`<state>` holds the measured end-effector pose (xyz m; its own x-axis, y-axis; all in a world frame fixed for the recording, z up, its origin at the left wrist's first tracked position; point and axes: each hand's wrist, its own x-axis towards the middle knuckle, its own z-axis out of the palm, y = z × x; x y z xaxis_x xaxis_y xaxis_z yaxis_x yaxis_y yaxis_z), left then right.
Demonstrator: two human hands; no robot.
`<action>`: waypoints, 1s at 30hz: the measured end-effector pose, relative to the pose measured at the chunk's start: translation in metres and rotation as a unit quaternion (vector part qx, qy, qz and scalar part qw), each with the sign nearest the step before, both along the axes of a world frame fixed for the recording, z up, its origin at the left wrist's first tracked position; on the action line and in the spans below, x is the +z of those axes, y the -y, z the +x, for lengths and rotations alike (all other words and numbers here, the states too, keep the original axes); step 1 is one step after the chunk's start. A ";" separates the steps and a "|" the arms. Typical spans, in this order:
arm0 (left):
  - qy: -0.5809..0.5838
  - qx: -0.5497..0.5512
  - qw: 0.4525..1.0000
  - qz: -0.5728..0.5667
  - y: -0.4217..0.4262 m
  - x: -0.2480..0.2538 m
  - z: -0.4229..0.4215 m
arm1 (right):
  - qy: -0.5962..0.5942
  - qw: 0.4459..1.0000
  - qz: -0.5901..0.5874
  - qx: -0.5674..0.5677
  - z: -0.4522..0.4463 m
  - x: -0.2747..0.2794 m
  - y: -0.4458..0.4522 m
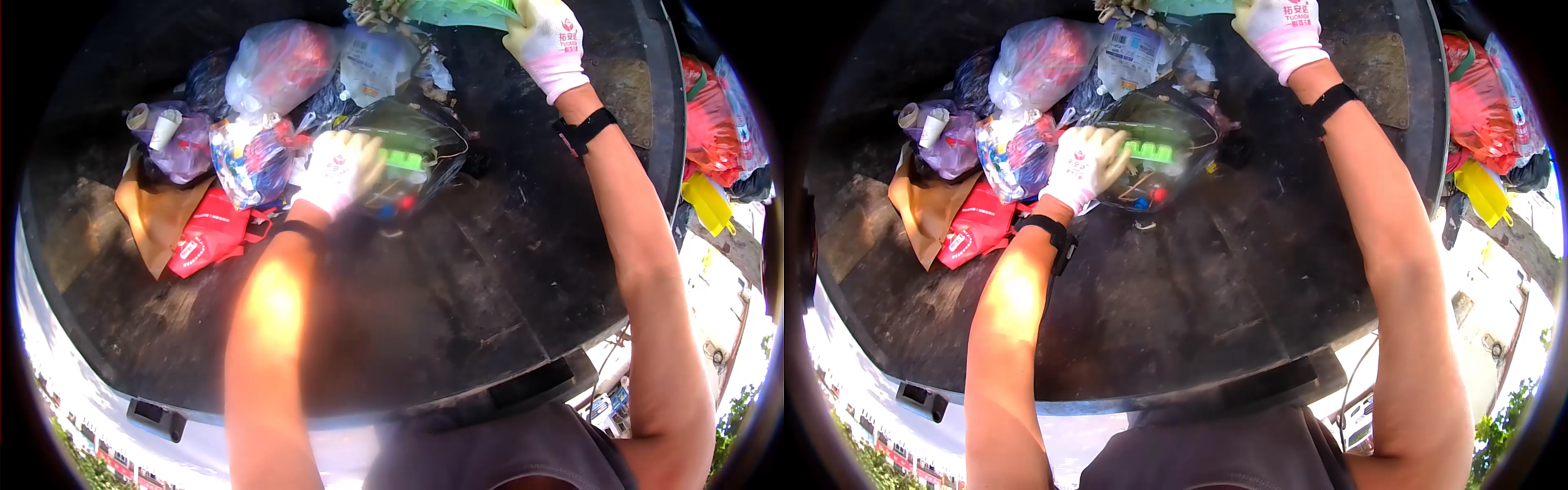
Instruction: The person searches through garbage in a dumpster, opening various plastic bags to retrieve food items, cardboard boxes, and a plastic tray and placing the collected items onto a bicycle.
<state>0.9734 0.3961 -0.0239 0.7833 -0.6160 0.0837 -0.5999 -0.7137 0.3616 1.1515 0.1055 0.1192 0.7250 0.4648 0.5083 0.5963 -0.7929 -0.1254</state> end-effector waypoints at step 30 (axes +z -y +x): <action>-0.314 0.324 0.891 -0.037 -0.002 0.094 0.083 | 0.054 0.989 0.092 -0.103 0.022 0.001 -0.007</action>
